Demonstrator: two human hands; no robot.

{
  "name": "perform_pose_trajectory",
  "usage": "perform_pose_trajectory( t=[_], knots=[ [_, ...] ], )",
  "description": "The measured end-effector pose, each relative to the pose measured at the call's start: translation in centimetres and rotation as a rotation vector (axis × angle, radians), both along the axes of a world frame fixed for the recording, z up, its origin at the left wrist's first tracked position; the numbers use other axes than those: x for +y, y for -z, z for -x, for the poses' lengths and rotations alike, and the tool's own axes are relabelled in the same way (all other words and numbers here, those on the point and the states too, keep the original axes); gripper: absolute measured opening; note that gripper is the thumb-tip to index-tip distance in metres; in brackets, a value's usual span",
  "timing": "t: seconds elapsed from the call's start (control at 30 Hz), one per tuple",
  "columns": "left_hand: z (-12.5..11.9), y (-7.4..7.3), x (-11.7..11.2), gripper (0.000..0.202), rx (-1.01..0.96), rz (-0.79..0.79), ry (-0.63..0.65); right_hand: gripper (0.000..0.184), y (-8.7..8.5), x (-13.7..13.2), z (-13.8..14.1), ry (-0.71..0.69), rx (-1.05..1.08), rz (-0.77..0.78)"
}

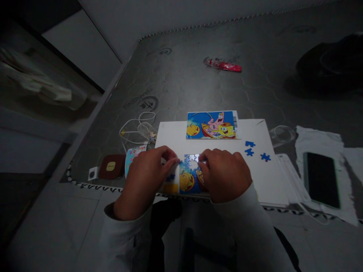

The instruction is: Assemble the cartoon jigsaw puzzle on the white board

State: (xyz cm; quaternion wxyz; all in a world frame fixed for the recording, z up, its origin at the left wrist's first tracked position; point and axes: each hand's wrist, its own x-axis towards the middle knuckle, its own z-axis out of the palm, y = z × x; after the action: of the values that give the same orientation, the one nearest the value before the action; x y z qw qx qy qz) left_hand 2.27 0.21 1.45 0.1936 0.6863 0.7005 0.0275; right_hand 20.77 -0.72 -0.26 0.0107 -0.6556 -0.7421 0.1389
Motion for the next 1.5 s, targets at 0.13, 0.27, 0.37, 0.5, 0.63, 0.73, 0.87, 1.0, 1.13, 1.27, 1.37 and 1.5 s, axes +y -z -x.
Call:
perform_pose_trajectory(
  t=[0.13, 0.27, 0.37, 0.5, 0.63, 0.73, 0.87, 1.0, 1.13, 1.27, 1.37, 1.5],
  knots=[
    [0.2, -0.5, -0.4, 0.018, 0.083, 0.09, 0.035, 0.013, -0.3, 0.0, -1.2, 0.041, -0.006, 0.041],
    [-0.2, -0.2, -0.5, 0.019, 0.075, 0.128, 0.064, 0.012, -0.2, 0.1, -1.8, 0.079, -0.031, 0.078],
    [-0.5, 0.0, -0.4, 0.02, 0.061, 0.122, 0.089, 0.014, -0.3, 0.3, -1.8, 0.082, -0.045, 0.123],
    [-0.2, -0.4, -0.2, 0.017, 0.065, 0.086, 0.069, 0.018, -0.7, 0.4, -1.8, 0.07, -0.049, 0.133],
    [1.3, -1.5, -0.3, 0.017, 0.141, 0.027, -0.043, 0.02, -0.9, 0.3, -2.0, 0.084, -0.055, 0.105],
    [2.5, -2.0, -0.4, 0.017, 0.189, -0.002, -0.108, 0.022, -1.0, 0.4, -2.1, 0.077, -0.046, 0.109],
    [3.2, -1.8, -0.6, 0.013, 0.193, 0.046, -0.134, 0.024, -1.0, 0.4, -2.0, 0.071, -0.052, 0.117],
    [3.0, -1.3, -0.6, 0.017, 0.16, 0.106, -0.11, 0.025, -0.8, 0.2, -1.9, 0.067, -0.056, 0.107],
    [2.6, -1.1, -0.5, 0.018, 0.154, 0.119, -0.106, 0.025, -0.4, 0.2, -1.6, 0.051, -0.021, 0.085],
    [2.3, -0.9, -0.4, 0.011, 0.148, 0.104, -0.086, 0.028, -0.1, 0.2, -1.4, 0.033, -0.015, 0.063],
    [2.3, -0.7, -0.4, 0.006, 0.118, 0.099, -0.055, 0.028, -0.1, 0.2, -1.3, 0.029, -0.027, 0.059],
    [2.4, -0.6, -0.4, 0.005, 0.009, 0.067, -0.003, 0.027, -0.3, 0.3, -1.3, 0.034, -0.02, 0.078]
  ],
)
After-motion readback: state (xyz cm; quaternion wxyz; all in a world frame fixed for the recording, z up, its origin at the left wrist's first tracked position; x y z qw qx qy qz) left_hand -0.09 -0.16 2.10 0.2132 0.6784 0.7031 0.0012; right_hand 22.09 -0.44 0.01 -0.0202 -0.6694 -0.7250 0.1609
